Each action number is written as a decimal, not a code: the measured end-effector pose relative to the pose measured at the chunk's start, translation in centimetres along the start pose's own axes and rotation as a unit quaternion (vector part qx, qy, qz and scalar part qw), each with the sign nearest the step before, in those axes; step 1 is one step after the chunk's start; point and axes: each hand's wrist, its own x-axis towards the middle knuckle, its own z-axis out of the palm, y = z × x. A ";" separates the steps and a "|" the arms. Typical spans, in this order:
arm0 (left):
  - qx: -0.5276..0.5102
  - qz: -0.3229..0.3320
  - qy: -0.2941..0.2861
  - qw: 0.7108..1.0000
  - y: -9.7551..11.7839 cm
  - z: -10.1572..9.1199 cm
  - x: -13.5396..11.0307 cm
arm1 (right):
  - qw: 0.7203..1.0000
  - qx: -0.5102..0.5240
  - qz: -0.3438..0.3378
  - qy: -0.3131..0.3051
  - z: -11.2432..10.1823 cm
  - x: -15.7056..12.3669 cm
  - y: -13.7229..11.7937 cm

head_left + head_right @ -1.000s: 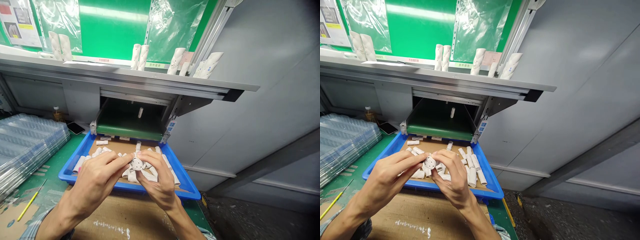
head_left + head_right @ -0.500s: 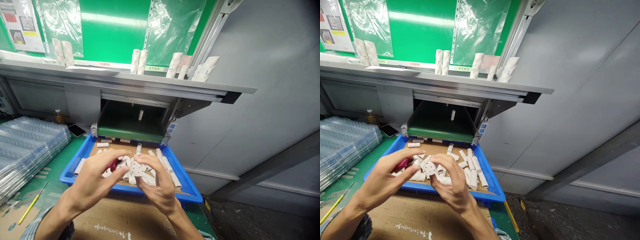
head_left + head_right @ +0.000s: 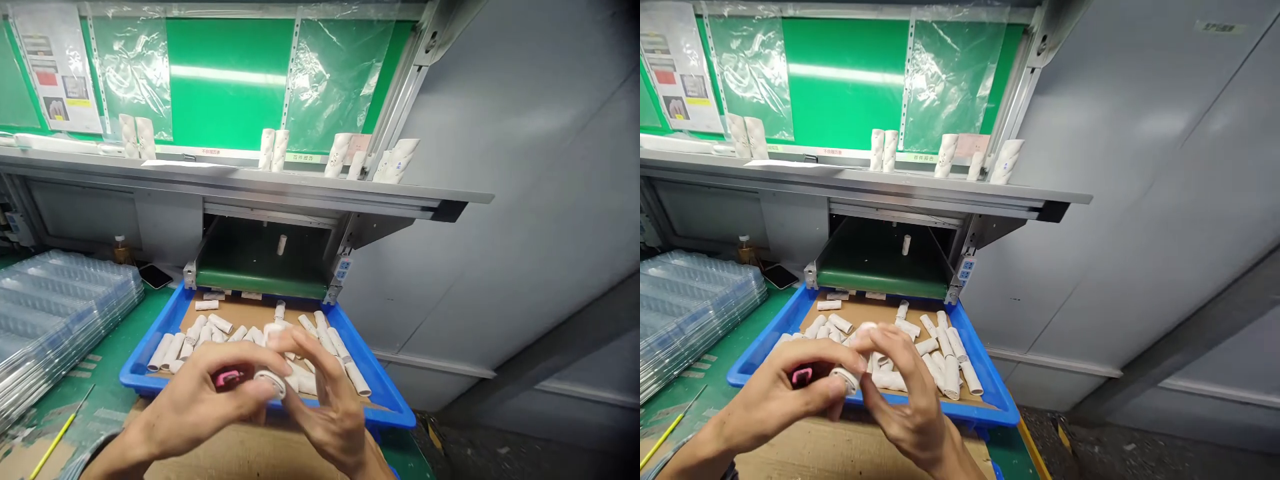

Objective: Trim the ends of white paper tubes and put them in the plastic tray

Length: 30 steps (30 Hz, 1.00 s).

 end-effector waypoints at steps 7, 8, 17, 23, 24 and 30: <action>0.172 0.174 0.031 0.969 -2.1 1.2 1.0 | 0.886 0.350 0.299 -0.049 0.3 1.6 1.1; 0.188 0.178 0.033 0.965 -2.2 1.2 1.0 | 0.882 0.356 0.306 -0.040 0.3 1.7 1.1; 0.285 0.035 0.133 0.949 -1.2 -0.3 1.1 | 0.977 0.110 0.182 0.016 0.3 0.6 1.3; 0.371 0.081 0.098 0.920 -1.5 -0.1 1.0 | 0.995 0.027 0.095 -0.017 0.0 0.9 1.2; 0.397 0.090 0.105 0.907 -1.6 0.1 1.0 | 0.996 0.018 0.089 -0.023 0.0 0.9 1.1; 0.522 0.155 0.172 0.821 -2.1 0.9 1.0 | 0.997 0.004 0.058 -0.043 -0.1 0.8 0.9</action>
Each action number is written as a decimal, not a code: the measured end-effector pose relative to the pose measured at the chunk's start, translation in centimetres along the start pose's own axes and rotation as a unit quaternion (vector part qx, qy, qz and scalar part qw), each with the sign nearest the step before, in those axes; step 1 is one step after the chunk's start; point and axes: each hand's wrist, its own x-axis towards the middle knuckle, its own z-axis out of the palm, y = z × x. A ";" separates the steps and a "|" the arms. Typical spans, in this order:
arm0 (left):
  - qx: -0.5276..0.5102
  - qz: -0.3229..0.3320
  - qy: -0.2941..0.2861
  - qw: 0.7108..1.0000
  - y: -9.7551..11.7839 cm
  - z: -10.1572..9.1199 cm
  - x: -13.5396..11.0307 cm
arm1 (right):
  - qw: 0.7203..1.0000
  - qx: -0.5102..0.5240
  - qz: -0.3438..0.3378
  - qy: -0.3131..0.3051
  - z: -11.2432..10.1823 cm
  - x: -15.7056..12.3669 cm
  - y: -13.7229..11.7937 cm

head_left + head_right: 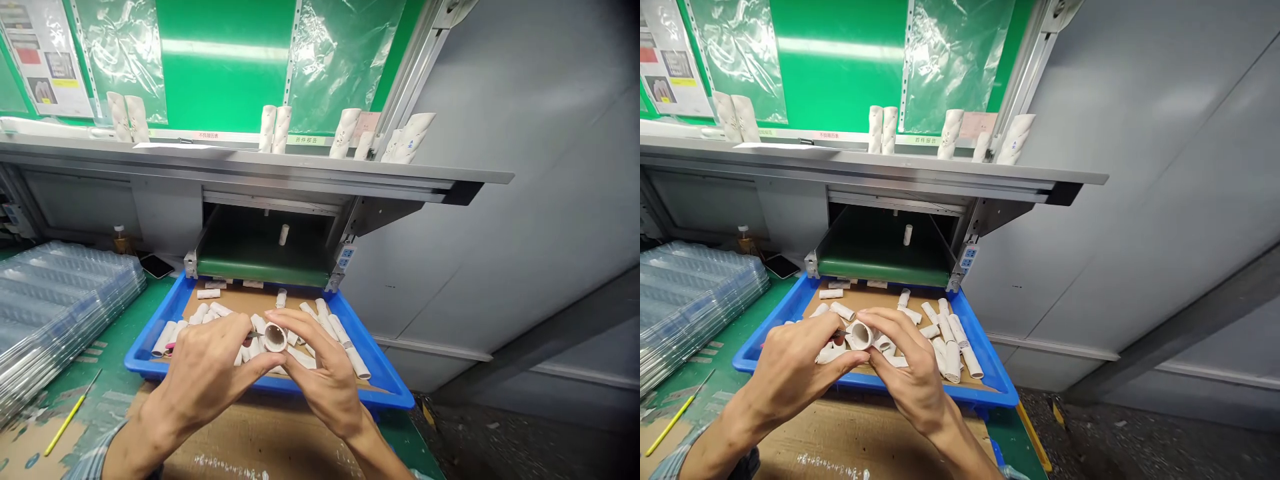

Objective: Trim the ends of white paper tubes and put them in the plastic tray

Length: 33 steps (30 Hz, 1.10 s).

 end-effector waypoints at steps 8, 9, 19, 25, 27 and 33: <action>0.039 0.004 -0.005 0.999 0.2 -0.1 0.1 | 1.000 -0.012 -0.010 -0.007 -0.2 0.0 -0.1; 0.040 0.005 -0.005 0.999 0.3 -0.1 0.0 | 1.000 -0.014 -0.011 -0.007 -0.2 0.0 -0.2; 0.012 0.014 -0.026 0.999 0.6 -0.6 0.0 | 1.000 -0.015 -0.013 -0.008 -0.3 0.1 -0.5; -0.088 -0.017 -0.037 0.995 -0.1 -0.3 -0.2 | 0.979 0.141 0.127 0.072 0.5 0.1 0.2; -0.108 -0.038 -0.029 0.993 -0.5 0.0 -0.1 | 0.931 0.271 0.212 0.121 0.7 0.5 0.2; -0.196 -0.002 -0.020 0.980 -0.7 1.6 0.0 | 0.805 0.461 0.355 0.114 1.3 1.0 0.1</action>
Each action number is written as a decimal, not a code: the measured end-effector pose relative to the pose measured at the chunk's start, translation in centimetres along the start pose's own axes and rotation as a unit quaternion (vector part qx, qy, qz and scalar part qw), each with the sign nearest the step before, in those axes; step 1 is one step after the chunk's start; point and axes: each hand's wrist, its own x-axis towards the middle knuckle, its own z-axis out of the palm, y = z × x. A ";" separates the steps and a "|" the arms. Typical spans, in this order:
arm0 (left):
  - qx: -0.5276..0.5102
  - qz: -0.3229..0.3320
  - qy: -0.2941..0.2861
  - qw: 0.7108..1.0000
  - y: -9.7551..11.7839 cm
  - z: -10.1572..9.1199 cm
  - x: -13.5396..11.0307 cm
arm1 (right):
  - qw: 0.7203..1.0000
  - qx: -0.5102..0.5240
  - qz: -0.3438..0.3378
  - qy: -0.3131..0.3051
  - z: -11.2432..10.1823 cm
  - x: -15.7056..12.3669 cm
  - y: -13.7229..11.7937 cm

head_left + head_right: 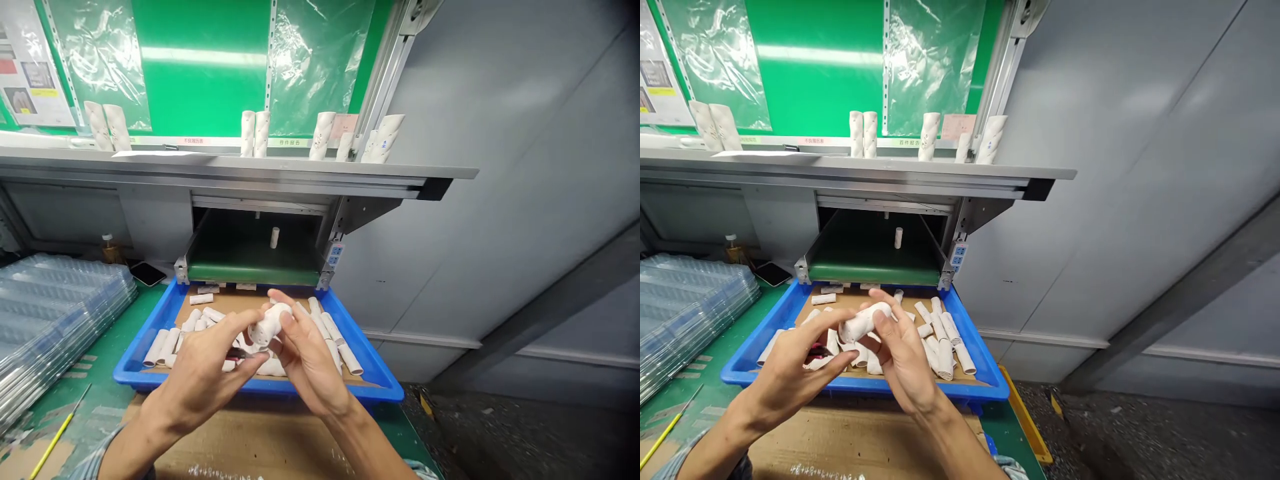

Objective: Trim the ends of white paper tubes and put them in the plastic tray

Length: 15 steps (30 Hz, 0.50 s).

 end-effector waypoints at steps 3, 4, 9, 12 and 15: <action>-0.015 0.014 0.022 1.000 0.2 0.0 0.1 | 0.998 -0.023 0.038 -0.052 -0.1 0.0 1.0; -0.020 0.017 0.026 0.999 0.4 -0.1 0.2 | 0.996 -0.040 0.041 -0.070 -0.2 0.1 1.3; -0.040 0.052 0.043 0.997 1.2 -0.9 0.2 | 0.982 -0.124 0.030 -0.142 -0.6 0.0 2.2; -0.042 0.065 0.044 0.996 1.5 -1.1 0.3 | 0.973 -0.165 0.014 -0.159 -0.6 -0.1 1.9; -0.049 0.076 0.044 0.995 1.9 -1.2 0.5 | 0.963 -0.211 -0.001 -0.169 -0.5 -0.3 1.6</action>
